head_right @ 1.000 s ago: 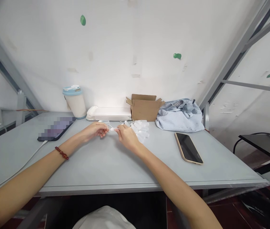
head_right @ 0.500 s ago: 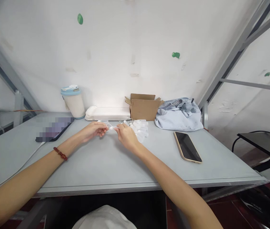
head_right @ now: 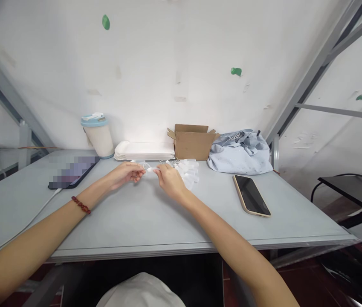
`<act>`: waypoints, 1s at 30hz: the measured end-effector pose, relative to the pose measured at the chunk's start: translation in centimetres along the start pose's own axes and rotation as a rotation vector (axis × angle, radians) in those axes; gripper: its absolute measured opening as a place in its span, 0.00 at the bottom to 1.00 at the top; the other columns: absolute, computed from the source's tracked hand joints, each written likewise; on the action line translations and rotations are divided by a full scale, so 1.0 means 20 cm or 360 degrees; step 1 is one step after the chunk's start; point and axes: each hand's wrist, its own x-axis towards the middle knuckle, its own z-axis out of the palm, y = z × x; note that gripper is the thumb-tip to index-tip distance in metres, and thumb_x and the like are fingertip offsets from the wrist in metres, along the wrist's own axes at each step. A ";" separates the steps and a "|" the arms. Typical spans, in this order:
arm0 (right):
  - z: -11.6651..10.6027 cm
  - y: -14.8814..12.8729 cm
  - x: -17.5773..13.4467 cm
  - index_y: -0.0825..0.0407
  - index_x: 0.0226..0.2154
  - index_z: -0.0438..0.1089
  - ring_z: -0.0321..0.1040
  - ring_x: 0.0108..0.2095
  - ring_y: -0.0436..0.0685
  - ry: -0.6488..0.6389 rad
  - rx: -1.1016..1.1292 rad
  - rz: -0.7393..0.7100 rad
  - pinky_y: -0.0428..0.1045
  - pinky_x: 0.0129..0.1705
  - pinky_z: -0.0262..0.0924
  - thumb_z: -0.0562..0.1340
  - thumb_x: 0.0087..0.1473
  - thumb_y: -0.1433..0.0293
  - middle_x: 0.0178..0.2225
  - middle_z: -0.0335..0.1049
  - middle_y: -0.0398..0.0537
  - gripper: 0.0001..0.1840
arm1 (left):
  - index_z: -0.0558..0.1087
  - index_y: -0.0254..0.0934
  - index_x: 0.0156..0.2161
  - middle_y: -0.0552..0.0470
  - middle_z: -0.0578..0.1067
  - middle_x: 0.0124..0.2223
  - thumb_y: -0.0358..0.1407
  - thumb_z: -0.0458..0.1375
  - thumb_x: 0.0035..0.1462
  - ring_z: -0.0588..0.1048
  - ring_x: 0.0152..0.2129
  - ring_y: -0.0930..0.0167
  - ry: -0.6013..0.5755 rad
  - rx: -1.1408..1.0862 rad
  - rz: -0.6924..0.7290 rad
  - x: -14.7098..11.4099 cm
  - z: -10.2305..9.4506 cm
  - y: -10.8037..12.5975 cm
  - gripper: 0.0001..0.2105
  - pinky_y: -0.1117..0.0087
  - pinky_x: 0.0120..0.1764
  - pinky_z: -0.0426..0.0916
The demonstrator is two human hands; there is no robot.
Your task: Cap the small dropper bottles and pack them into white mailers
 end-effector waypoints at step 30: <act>-0.01 0.02 0.00 0.54 0.39 0.68 0.65 0.30 0.53 0.0179 0.0081 -0.0243 0.47 0.33 0.57 0.47 0.64 0.66 0.31 0.70 0.51 0.16 | 0.75 0.31 0.28 0.51 0.71 0.25 0.41 0.60 0.51 0.68 0.22 0.75 -0.0073 -0.0011 -0.0004 -0.02 0.00 0.03 0.12 0.72 0.29 0.63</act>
